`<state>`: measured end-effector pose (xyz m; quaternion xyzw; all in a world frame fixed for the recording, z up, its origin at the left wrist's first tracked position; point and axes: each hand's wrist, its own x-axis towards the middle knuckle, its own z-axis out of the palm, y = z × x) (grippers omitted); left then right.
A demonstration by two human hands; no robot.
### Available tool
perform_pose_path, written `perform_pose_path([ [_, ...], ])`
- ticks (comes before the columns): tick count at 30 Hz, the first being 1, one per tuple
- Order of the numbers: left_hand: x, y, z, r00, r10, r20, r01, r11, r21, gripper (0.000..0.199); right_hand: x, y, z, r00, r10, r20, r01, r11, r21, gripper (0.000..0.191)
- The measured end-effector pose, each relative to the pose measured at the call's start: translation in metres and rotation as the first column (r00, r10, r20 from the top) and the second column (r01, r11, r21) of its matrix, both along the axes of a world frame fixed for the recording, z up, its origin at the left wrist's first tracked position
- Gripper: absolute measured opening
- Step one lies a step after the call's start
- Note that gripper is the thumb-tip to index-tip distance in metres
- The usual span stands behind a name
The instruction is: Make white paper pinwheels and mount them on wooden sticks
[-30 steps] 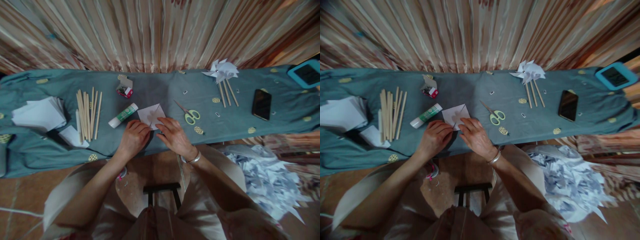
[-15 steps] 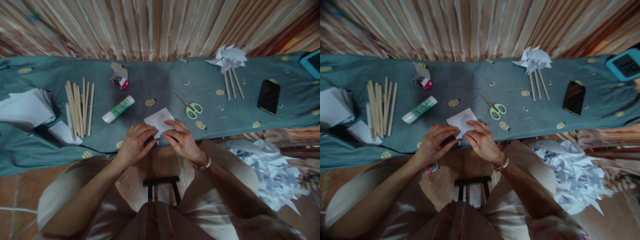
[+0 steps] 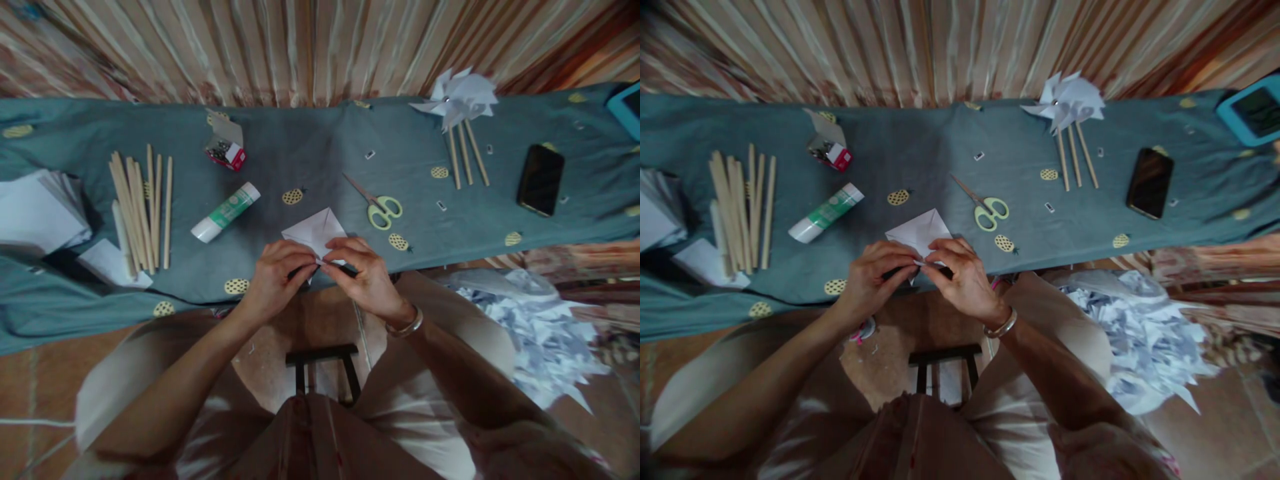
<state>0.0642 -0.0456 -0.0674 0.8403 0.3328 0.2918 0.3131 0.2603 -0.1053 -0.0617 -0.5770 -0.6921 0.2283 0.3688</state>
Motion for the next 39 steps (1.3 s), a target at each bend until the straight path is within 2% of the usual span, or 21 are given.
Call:
perform_pose_path([
  [3, 0.001, 0.000, 0.001, 1.000, 0.001, -0.004, -0.001, 1.000, 0.004, 0.020, 0.000, 0.000, 0.003, 0.998, -0.027, -0.061, 0.025, 0.999, -0.024, 0.003],
  [6, 0.002, -0.001, 0.000, 1.000, 0.013, 0.010, -0.013, 1.000, 0.015, 0.019, 0.000, -0.001, 0.004, 0.997, -0.012, -0.081, 0.010, 1.000, -0.028, 0.008],
  [10, 0.003, -0.001, -0.001, 1.000, 0.022, -0.008, -0.022, 1.000, 0.009, 0.022, 0.000, -0.002, 0.005, 0.999, 0.010, -0.039, -0.012, 0.999, -0.048, 0.015],
  [16, 0.003, -0.002, -0.001, 0.999, 0.031, -0.029, -0.030, 0.999, 0.042, 0.019, -0.002, 0.001, 0.003, 0.997, -0.058, 0.049, 0.060, 0.998, -0.030, 0.013],
  [24, 0.001, -0.006, 0.001, 0.988, -0.037, -0.150, 0.064, 0.982, 0.177, 0.022, -0.003, 0.005, 0.001, 0.991, -0.109, 0.082, 0.112, 0.993, -0.034, 0.011],
  [32, 0.003, -0.007, -0.001, 0.991, -0.052, -0.127, 0.080, 0.971, 0.227, 0.020, -0.004, 0.008, 0.001, 0.988, -0.122, 0.093, 0.126, 0.991, -0.035, 0.010],
  [39, 0.004, -0.005, -0.002, 0.989, -0.053, -0.139, 0.078, 0.980, 0.185, 0.021, -0.005, 0.009, 0.002, 0.987, -0.125, 0.104, 0.129, 0.991, -0.034, 0.012],
])
